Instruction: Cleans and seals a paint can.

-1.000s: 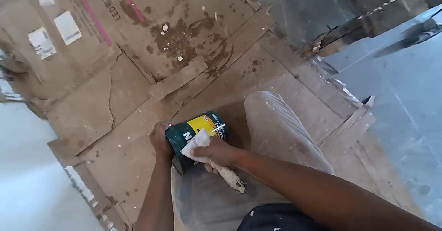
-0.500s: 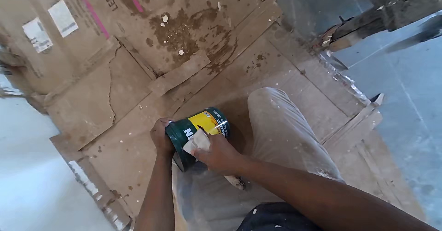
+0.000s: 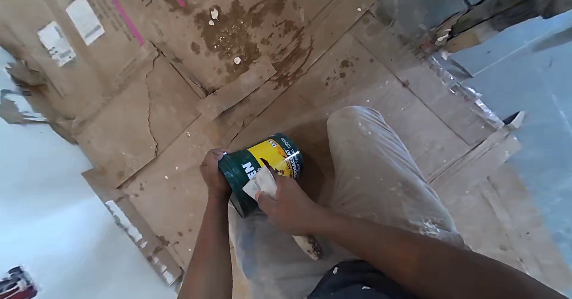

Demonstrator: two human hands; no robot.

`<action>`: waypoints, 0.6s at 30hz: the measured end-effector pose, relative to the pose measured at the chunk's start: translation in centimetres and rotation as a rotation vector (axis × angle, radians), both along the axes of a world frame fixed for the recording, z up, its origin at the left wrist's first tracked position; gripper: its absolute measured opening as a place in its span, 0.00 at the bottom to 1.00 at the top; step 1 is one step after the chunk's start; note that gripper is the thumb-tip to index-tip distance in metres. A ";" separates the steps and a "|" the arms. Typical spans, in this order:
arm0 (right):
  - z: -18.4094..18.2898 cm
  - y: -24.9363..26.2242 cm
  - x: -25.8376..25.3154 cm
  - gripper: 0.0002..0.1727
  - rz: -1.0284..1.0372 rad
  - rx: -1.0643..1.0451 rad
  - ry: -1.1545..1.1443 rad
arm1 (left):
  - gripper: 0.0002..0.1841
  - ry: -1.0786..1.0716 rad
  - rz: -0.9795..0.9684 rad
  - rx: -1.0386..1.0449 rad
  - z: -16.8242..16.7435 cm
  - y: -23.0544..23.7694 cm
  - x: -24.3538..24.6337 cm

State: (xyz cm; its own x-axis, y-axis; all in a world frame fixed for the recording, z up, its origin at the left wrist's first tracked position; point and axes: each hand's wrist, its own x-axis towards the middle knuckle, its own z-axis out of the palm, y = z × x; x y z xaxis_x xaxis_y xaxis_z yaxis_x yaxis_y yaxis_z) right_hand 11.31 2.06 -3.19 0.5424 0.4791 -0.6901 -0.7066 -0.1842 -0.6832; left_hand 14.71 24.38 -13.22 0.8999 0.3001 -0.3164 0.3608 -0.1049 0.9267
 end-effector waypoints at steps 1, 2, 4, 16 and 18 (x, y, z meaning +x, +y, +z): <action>0.7 0.2 0.1 0.13 0.033 -0.034 -0.029 | 0.16 -0.004 0.005 -0.002 0.0 0.0 0.0; 1.2 0.5 0.2 0.12 0.057 -0.063 -0.042 | 0.16 -0.006 0.013 -0.006 0.0 -0.1 0.0; 1.9 0.8 0.2 0.12 0.096 -0.111 -0.053 | 0.16 0.006 0.040 -0.004 0.2 -0.3 0.1; 5.3 4.1 -0.8 0.16 0.132 -0.404 -0.027 | 0.17 0.015 0.066 0.092 0.5 -0.8 -0.1; 5.3 4.3 -0.7 0.14 0.115 -0.420 -0.041 | 0.17 0.020 0.050 0.115 0.5 -0.6 -0.2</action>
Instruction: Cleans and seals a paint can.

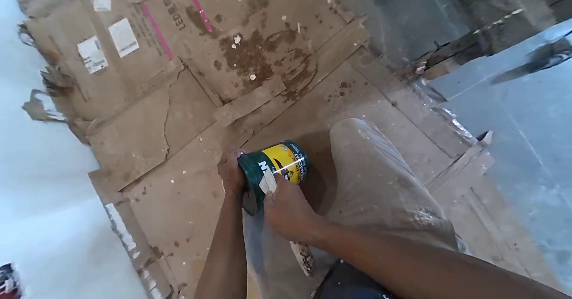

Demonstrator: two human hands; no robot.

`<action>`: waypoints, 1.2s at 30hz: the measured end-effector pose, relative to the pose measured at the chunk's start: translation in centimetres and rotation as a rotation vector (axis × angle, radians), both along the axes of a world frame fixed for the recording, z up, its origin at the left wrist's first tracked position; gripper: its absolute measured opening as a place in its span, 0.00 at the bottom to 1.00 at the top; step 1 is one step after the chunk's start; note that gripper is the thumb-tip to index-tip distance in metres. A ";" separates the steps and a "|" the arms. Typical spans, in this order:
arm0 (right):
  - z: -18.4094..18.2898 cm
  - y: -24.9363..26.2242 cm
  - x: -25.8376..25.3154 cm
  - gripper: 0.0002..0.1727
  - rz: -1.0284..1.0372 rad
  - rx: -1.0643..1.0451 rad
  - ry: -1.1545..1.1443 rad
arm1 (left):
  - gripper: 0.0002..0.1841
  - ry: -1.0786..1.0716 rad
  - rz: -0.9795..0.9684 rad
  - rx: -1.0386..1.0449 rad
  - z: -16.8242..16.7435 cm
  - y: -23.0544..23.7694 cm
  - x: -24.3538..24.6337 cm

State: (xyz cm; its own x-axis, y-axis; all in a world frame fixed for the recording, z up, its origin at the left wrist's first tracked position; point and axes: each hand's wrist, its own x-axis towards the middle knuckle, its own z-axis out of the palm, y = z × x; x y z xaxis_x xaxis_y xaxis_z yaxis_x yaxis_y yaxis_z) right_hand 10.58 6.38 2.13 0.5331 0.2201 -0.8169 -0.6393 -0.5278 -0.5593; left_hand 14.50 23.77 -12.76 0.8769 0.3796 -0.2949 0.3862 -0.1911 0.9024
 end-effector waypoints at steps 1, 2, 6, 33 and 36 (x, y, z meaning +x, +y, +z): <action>0.0 0.0 -0.1 0.14 -0.013 -0.006 -0.004 | 0.17 -0.003 -0.013 0.007 0.0 0.0 -0.1; -0.1 -0.1 -0.2 0.14 -0.035 -0.006 -0.009 | 0.18 0.001 -0.024 0.011 0.3 0.0 -0.2; -1.2 -0.6 -1.1 0.15 -0.166 0.068 -0.045 | 0.18 -0.015 -0.007 0.018 0.8 -0.6 -0.2; -5.6 -2.4 2.4 0.10 0.004 0.352 -0.035 | 0.17 -0.074 0.010 -0.107 -0.7 1.2 0.1; -5.1 -2.4 2.5 0.10 0.068 0.333 -0.083 | 0.17 -0.078 -0.001 -0.106 -0.8 1.2 0.0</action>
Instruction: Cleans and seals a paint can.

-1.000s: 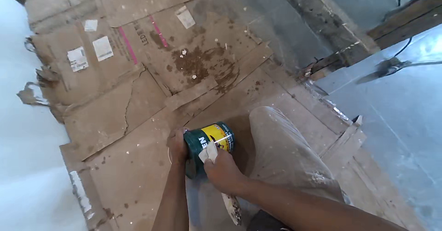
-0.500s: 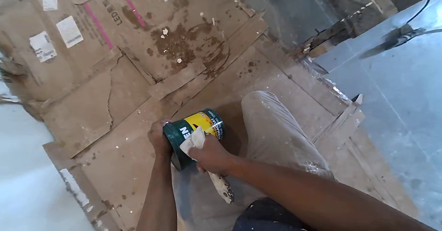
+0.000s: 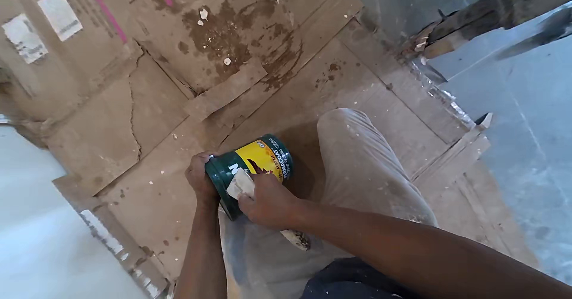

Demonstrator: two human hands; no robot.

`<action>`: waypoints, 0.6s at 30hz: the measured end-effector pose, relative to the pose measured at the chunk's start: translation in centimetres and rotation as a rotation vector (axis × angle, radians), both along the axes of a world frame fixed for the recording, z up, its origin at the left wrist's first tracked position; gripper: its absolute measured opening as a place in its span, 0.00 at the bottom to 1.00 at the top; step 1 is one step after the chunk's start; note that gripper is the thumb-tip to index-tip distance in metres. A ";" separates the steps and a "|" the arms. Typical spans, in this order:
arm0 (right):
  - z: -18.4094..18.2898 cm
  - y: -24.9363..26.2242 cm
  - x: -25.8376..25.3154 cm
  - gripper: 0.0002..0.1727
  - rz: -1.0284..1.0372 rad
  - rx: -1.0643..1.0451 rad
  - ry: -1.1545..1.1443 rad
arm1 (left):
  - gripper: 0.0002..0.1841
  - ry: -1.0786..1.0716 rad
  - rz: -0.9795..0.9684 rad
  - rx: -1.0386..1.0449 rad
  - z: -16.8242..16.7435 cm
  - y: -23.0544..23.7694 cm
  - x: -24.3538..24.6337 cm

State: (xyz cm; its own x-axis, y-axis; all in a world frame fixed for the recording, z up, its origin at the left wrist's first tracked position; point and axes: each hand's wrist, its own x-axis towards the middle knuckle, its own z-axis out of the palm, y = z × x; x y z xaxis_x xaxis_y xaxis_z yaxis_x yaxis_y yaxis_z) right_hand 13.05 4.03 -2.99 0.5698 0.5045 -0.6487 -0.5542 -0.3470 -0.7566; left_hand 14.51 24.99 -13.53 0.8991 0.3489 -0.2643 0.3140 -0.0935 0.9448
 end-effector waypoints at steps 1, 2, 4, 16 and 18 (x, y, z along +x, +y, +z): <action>0.4 0.0 0.3 0.10 0.034 -0.014 -0.004 | 0.17 0.001 0.008 0.002 0.1 -0.1 0.1; 0.9 0.1 0.7 0.11 0.080 -0.034 -0.014 | 0.17 0.012 0.017 0.009 0.3 -0.2 0.1; 2.2 0.6 1.0 0.12 0.181 -0.102 -0.088 | 0.17 0.045 0.030 0.016 0.8 -0.7 0.1; 4.1 1.2 -5.8 0.17 0.319 -0.441 -0.560 | 0.20 0.069 0.052 0.257 2.4 -3.9 -0.7; 2.9 1.4 -7.3 0.14 0.232 -0.520 -0.806 | 0.21 0.077 0.073 0.300 2.3 -4.1 -1.0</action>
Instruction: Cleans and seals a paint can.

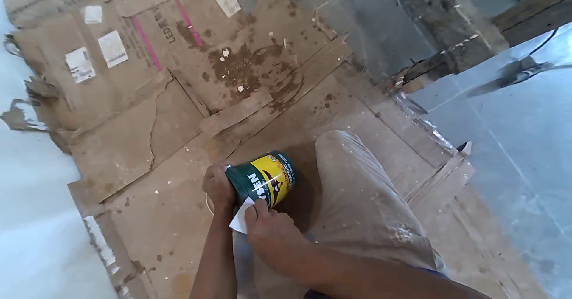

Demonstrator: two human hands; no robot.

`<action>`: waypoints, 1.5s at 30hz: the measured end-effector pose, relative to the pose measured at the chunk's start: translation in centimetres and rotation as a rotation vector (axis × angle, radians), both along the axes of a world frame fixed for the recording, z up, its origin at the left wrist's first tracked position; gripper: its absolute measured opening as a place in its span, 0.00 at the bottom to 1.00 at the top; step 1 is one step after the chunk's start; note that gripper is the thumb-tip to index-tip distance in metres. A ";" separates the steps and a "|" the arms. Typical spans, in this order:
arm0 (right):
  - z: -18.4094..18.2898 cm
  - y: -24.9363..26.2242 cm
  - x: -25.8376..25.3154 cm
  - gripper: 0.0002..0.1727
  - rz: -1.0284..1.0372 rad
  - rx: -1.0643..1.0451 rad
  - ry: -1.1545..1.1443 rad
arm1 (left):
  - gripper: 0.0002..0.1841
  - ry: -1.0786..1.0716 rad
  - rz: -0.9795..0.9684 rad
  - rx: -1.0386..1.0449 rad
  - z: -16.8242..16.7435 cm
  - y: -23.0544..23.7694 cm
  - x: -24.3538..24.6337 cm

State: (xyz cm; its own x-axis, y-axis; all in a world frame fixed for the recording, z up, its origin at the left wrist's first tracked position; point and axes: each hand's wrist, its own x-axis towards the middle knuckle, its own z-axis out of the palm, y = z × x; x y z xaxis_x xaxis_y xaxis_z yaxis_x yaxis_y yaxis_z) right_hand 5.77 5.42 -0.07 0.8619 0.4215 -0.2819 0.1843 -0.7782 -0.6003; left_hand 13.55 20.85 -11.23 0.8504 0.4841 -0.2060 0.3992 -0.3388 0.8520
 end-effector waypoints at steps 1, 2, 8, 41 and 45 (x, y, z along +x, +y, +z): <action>-0.6 0.0 -0.4 0.13 -0.019 -0.013 -0.105 | 0.22 0.014 0.008 0.028 0.1 -0.2 -0.1; -1.2 -0.1 -0.7 0.11 -0.040 -0.015 -0.178 | 0.22 0.034 0.017 0.056 0.2 -0.4 -0.1; -0.5 -4.4 2.7 0.18 -0.077 0.151 0.392 | 0.23 0.115 0.140 0.107 0.7 -2.0 0.0; -7.0 -16.4 5.8 0.28 -1.186 0.904 0.857 | 0.19 0.018 -0.523 0.632 1.2 -14.8 2.8; -6.8 -16.6 5.9 0.28 -1.161 0.926 0.844 | 0.27 -0.161 -0.515 0.565 0.8 -14.8 -3.1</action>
